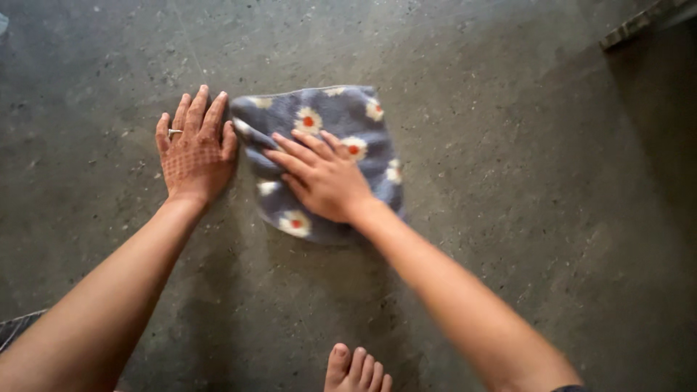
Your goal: The person wipes a section of the floor using a cloth and by hand, then uses the same cloth to wipe the legs of a chair.
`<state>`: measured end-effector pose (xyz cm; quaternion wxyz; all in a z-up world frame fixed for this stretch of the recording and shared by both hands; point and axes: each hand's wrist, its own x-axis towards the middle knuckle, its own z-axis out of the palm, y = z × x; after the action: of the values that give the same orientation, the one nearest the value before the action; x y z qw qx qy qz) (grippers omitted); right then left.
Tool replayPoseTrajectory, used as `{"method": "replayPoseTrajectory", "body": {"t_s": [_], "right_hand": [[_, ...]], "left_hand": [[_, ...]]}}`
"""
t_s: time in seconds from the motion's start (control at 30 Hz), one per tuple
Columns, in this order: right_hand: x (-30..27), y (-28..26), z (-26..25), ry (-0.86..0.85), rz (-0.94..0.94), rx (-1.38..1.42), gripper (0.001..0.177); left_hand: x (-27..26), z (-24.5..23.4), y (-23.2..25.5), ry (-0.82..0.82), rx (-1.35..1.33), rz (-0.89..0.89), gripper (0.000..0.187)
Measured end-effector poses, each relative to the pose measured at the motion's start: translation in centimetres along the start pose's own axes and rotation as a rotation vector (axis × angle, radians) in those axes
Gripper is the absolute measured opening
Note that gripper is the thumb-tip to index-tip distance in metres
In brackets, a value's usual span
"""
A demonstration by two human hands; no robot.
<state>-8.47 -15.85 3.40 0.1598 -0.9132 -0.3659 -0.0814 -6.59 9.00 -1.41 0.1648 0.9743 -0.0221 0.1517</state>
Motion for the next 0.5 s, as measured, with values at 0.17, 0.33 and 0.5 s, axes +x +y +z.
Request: {"method": "replayPoseTrajectory", "body": {"t_s": [0.17, 0.33, 0.5], "right_hand": [[-3.2, 7.0, -2.7, 0.011, 0.115, -0.019, 0.042], [-5.3, 8.6, -2.9, 0.239, 0.898, -0.126, 0.040], [-3.8, 5.5, 0.2, 0.362, 1.023, -0.275, 0.043]], "left_hand": [[-0.1, 0.0, -0.1, -0.001, -0.005, 0.002, 0.052], [0.0, 0.0, 0.1, -0.002, -0.010, -0.017, 0.052], [1.0, -0.3, 0.8, -0.075, -0.070, -0.128, 0.052]]}}
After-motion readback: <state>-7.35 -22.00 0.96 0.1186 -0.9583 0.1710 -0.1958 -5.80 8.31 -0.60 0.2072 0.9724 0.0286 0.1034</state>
